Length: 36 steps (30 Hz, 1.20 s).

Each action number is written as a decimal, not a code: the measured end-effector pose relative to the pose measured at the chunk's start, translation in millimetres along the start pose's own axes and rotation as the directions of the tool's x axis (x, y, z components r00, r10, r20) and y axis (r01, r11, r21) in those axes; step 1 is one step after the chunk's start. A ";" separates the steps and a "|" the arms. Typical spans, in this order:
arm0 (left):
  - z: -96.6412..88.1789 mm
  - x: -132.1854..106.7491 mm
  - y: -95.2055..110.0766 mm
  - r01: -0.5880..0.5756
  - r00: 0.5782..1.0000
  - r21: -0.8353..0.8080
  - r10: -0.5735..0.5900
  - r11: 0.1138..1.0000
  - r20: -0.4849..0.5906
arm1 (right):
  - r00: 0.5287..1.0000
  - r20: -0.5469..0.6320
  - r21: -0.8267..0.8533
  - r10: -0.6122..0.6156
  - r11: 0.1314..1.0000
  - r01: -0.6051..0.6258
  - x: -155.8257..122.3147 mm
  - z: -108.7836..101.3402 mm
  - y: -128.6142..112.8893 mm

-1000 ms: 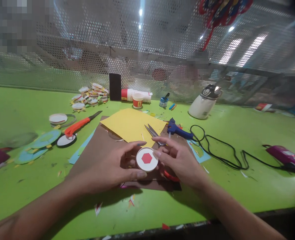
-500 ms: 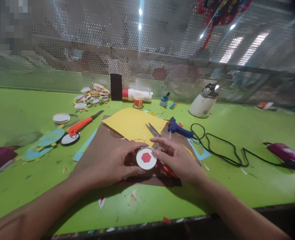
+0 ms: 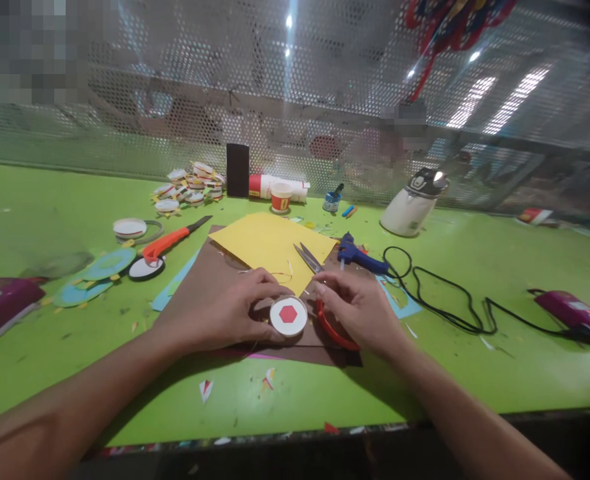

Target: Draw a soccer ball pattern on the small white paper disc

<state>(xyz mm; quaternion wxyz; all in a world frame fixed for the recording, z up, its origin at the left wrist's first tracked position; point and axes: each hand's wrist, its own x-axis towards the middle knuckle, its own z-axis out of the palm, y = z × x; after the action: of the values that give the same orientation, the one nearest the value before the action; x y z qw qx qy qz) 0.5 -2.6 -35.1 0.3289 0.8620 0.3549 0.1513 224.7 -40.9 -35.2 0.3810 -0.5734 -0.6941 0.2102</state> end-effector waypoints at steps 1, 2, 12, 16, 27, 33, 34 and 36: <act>0.3 0.3 -1.2 -0.002 1.000 0.010 0.002 1.000 0.002 | 1.000 -0.002 -0.004 -0.004 1.000 0.004 0.3 -0.4 0.1; 0.7 0.6 -2.6 -0.004 1.000 0.016 0.004 1.000 0.001 | 1.000 -0.003 -0.006 -0.011 1.000 0.011 0.3 -0.5 0.0; 3.0 4.0 -7.3 -0.060 0.998 0.068 0.060 0.996 0.005 | 0.996 0.023 -0.045 -0.086 0.995 0.086 -2.3 1.6 -2.9; 3.6 4.2 -8.1 -0.050 0.999 0.076 0.048 0.996 0.016 | 0.993 0.031 -0.044 -0.114 0.992 0.115 -2.9 2.6 -2.5; 3.5 3.2 -8.0 -0.043 0.999 0.089 0.042 0.995 0.021 | 0.993 0.056 -0.036 -0.107 0.993 0.109 -4.1 4.0 -3.5; -4.0 1.3 -3.0 0.022 0.999 0.060 -0.024 0.998 0.032 | 0.993 0.021 -0.056 -0.116 0.992 0.117 -3.4 3.3 -4.2; -5.6 1.0 -3.0 0.032 0.999 0.041 -0.034 0.999 0.030 | 0.993 0.018 -0.060 -0.117 0.991 0.118 -3.1 3.1 -4.3; -8.4 0.8 -4.0 0.035 0.999 0.007 -0.036 0.999 0.009 | 0.993 0.012 -0.070 -0.114 0.991 0.115 -2.3 2.8 -4.6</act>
<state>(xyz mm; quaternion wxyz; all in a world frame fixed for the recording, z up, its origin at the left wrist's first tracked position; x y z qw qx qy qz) -5.1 4.0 -31.6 0.3300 0.8574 0.3692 0.1403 219.7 -43.9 -34.3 0.3691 -0.5451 -0.7343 0.1656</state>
